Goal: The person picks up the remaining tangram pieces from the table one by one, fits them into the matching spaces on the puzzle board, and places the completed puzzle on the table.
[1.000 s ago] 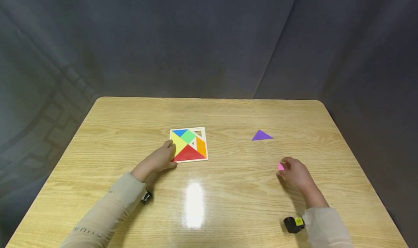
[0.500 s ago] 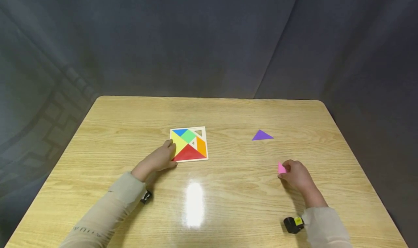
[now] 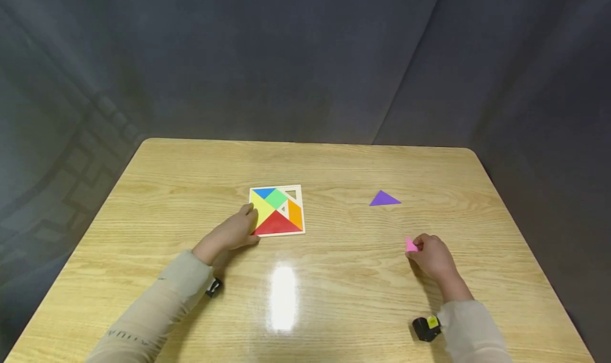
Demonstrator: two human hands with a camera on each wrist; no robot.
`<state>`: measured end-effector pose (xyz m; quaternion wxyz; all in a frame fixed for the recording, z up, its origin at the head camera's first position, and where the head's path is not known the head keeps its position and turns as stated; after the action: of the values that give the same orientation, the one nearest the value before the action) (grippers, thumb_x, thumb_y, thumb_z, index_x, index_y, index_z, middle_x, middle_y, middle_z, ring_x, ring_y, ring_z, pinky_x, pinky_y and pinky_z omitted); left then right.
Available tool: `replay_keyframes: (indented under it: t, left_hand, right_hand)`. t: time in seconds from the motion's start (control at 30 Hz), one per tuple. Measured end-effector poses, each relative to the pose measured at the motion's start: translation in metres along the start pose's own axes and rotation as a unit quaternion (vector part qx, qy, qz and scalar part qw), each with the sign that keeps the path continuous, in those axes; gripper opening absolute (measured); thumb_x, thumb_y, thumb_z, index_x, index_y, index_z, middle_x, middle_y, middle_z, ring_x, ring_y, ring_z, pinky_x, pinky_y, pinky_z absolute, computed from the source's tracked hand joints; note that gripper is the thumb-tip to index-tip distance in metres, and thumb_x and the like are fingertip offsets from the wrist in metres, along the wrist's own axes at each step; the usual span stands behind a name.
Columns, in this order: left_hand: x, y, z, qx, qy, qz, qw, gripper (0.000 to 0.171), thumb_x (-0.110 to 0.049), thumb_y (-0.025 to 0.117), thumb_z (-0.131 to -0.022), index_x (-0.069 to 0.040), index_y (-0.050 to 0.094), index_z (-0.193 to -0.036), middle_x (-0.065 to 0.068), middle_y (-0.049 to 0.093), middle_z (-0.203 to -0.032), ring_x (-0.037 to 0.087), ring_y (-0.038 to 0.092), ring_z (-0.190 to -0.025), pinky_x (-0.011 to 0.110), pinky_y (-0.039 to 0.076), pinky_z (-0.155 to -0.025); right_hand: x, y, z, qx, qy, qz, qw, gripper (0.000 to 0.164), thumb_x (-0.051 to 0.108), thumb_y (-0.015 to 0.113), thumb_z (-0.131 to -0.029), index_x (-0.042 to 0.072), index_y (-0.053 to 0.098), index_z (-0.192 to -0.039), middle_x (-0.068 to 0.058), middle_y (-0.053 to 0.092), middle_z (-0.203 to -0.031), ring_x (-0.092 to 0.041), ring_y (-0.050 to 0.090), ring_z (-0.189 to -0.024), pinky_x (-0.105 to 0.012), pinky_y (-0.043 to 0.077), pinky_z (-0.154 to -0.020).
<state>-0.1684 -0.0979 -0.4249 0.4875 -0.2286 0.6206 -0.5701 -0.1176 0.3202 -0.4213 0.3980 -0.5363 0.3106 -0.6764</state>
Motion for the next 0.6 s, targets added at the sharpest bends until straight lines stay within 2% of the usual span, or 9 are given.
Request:
replay_keyframes:
  t: [0.33, 0.6]
  left_hand:
    - [-0.0004, -0.0015, 0.0008, -0.003, 0.001, 0.001, 1.0, 0.053, -0.018, 0.066, -0.07, 0.013, 0.044, -0.107, 0.034, 0.031, -0.123, 0.038, 0.049, -0.097, 0.037, 0.042, -0.083]
    - [0.0003, 0.0002, 0.0014, -0.005, 0.004, 0.0, 1.0, 0.049, -0.018, 0.066, -0.07, 0.012, 0.045, -0.103, 0.034, 0.032, -0.123, 0.038, 0.049, -0.099, 0.037, 0.041, -0.084]
  right_hand:
    - [0.003, -0.0007, -0.0022, 0.0, 0.007, 0.015, 1.0, 0.03, 0.011, 0.061, -0.075, -0.013, 0.048, -0.089, -0.02, 0.052, -0.08, -0.03, 0.049, -0.074, -0.04, 0.041, -0.063]
    - [0.0043, -0.0004, -0.0025, 0.017, 0.002, 0.009, 1.0, 0.029, 0.013, 0.063, -0.074, -0.007, 0.046, -0.086, -0.012, 0.049, -0.076, -0.024, 0.045, -0.07, -0.033, 0.037, -0.058]
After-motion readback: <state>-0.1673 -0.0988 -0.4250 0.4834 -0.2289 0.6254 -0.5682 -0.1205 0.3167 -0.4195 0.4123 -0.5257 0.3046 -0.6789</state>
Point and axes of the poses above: each hand's wrist, its own z-axis away from the middle knuckle, its own y-axis out of the palm, x = y × z, the point moved 1 cm from there along -z, towards the middle knuckle
